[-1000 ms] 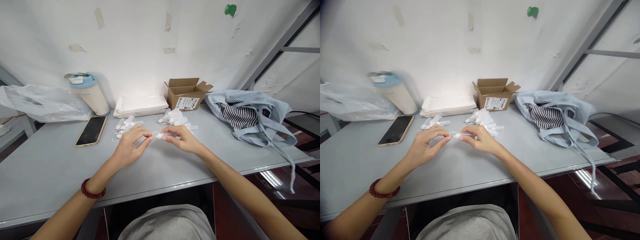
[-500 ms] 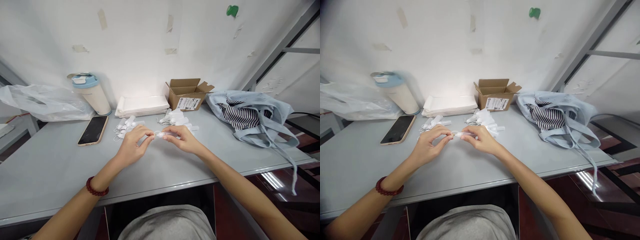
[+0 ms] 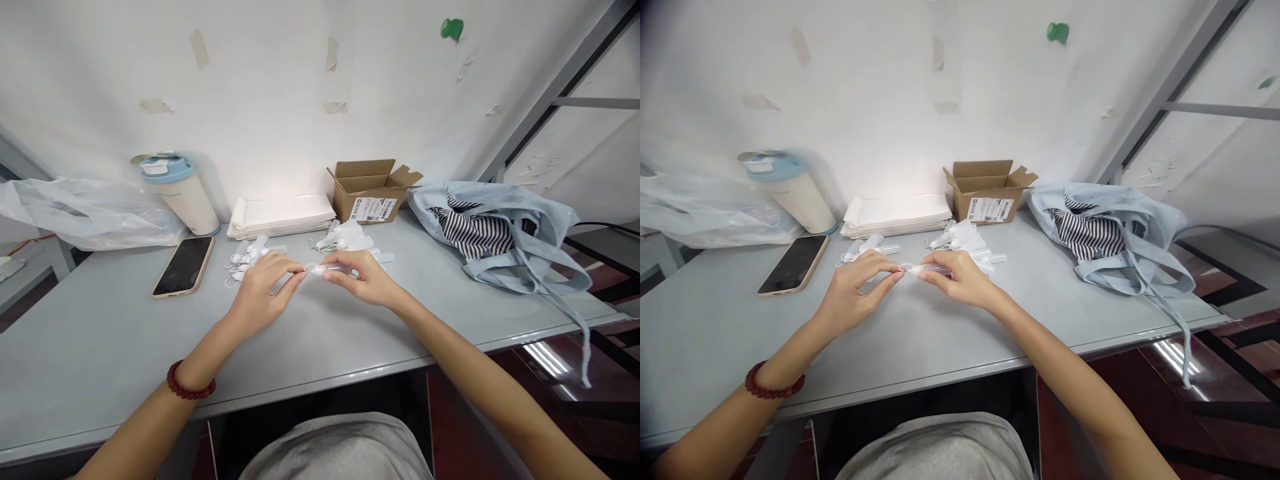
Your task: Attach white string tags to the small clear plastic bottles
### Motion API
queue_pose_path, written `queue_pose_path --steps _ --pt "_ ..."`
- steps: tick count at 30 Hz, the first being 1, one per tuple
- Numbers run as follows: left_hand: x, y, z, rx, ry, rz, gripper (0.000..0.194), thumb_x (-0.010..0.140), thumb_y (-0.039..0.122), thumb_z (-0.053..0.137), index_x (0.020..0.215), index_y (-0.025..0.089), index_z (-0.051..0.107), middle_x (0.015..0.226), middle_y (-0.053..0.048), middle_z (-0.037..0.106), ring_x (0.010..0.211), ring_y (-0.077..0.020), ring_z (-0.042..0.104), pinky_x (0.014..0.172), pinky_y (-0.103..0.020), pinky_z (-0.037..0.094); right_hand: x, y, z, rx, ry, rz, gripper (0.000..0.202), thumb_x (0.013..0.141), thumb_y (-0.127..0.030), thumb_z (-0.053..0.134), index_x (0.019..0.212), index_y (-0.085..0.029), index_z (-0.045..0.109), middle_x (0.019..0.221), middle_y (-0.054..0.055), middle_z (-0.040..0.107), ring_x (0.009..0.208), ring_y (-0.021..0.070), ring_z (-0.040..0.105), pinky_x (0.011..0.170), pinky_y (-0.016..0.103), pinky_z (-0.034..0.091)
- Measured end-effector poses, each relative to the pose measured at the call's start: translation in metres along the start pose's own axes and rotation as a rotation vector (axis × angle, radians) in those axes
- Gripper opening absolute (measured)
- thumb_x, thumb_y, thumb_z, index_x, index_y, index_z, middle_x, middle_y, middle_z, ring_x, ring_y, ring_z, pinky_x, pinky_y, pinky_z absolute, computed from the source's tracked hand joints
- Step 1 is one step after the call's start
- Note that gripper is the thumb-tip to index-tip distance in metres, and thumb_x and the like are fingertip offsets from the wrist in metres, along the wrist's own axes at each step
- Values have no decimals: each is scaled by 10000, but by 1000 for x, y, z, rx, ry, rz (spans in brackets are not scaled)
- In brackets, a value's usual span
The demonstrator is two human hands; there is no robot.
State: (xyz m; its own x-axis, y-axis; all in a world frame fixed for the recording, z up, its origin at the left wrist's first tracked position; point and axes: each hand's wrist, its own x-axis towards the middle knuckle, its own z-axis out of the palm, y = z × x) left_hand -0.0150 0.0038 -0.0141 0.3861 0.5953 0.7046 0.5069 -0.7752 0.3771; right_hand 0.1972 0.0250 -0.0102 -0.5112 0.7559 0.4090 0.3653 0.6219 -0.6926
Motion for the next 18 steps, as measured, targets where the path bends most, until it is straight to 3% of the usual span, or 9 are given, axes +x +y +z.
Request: queue_pose_path --steps 10,18 --pt "-8 1 13 -13 79 25 113 867 106 532 807 178 594 713 -34 636 686 -164 549 652 -326 456 -3 0 7 -1 -18 12 228 875 -317 543 852 -129 671 732 39 655 639 126 541 581 240 385" --pt "-9 -3 14 32 6 21 126 885 122 496 824 180 590 726 -37 639 709 -174 546 677 -332 444 -1 3 8 -34 -61 43 217 876 -311 538 855 -134 662 702 25 640 601 112 502 565 234 363"
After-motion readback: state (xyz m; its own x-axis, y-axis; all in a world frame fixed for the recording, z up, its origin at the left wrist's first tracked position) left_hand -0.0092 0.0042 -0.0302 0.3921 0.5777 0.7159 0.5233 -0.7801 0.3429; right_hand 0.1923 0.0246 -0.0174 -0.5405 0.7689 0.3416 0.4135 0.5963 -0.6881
